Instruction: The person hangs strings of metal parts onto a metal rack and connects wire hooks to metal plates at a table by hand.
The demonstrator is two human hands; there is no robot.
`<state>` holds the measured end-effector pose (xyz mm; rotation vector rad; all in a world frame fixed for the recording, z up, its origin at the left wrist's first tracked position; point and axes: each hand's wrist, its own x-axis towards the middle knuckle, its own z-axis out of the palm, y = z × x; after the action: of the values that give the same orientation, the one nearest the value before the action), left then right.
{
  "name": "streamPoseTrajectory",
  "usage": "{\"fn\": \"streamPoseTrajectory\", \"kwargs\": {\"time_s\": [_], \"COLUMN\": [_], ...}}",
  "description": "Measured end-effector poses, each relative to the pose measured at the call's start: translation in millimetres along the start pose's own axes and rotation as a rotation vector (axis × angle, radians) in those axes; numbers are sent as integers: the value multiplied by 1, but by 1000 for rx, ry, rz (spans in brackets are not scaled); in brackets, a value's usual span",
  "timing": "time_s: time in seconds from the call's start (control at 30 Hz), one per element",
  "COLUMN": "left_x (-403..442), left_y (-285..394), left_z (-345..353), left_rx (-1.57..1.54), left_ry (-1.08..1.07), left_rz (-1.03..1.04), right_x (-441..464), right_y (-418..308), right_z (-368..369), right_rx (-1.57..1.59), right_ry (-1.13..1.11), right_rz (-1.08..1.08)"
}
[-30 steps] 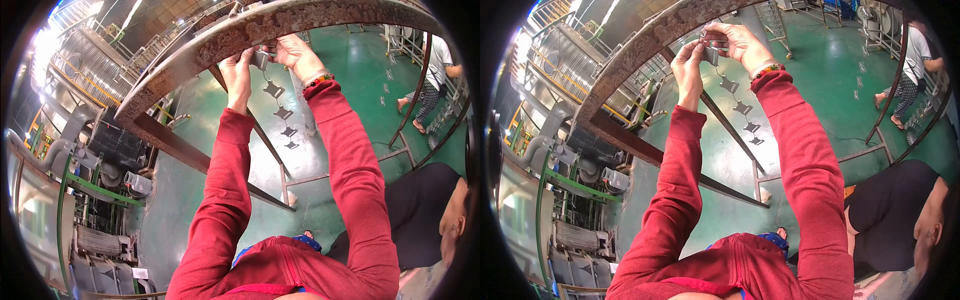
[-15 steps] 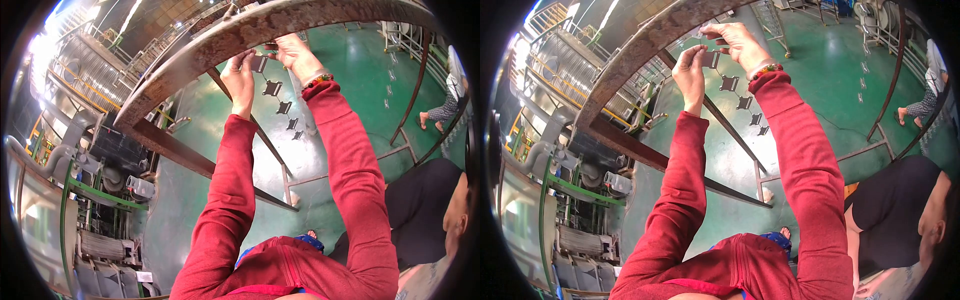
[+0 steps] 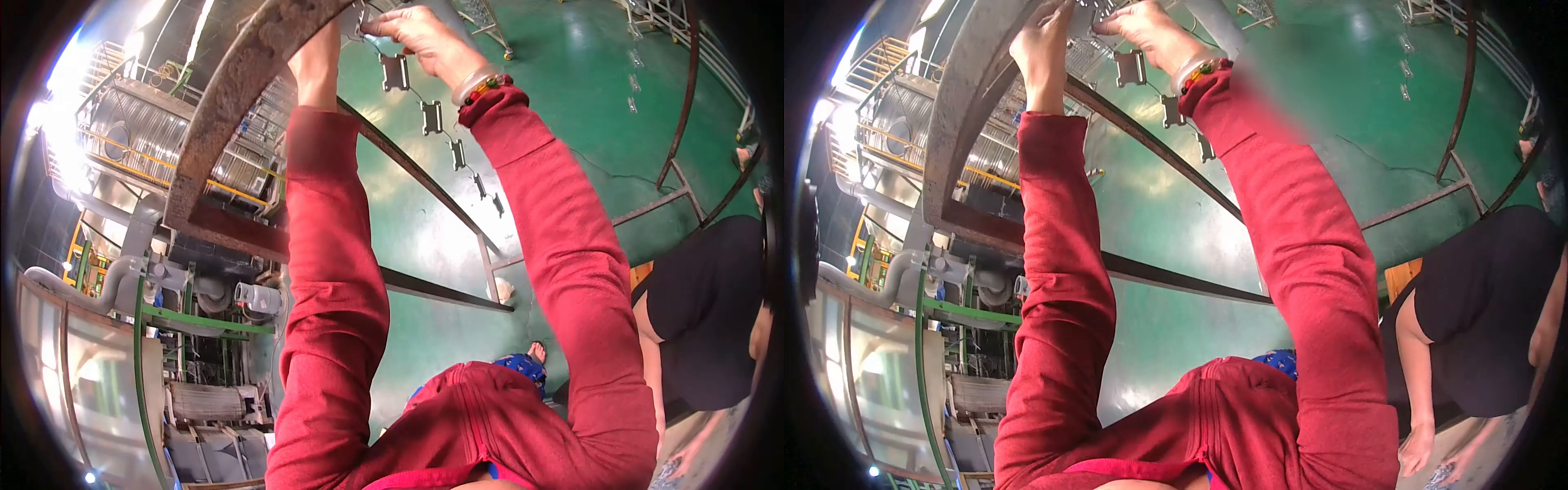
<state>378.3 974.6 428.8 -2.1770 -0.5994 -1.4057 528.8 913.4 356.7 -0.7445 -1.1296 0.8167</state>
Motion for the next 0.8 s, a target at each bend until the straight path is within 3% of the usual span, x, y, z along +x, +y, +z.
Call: {"fn": "streamPoseTrajectory", "kwargs": {"time_s": [0.03, 0.07, 0.1, 0.2, 0.3, 0.5, 0.63, 0.67, 0.77, 0.8], "left_x": [0, 1, 4, 4, -1, -16, -22, -24, -39, -40], "left_y": [16, 36, 54, 67, 76, 91, 95, 98, 97, 110], "left_z": [-9, -14, -18, -17, -14, -4, -4, -6, 5, 2], "left_rx": [-93, -186, -280, -340, -440, -833, -982, -938, -1080, -1141], "left_ry": [0, 3, 7, 155, 196, 199, 157, 159, -19, 1], "left_rz": [-75, -151, -229, -200, -245, -360, -432, -426, -553, -543], "right_x": [-1, -7, -6, -8, -10, -29, -44, -47, -80, -92], "right_y": [-3, 1, 0, -4, -3, -20, -26, -28, -48, -61], "right_z": [-1, 0, -5, -15, -34, -84, -102, -104, -97, -89], "right_rx": [-76, 95, 109, 88, 337, 265, 198, 55, -174, -216], "right_ry": [-21, -19, -102, -15, -5, 160, 82, 97, 77, 12], "right_rz": [23, -250, -213, -203, -204, -6, -158, -301, -280, -187]}}
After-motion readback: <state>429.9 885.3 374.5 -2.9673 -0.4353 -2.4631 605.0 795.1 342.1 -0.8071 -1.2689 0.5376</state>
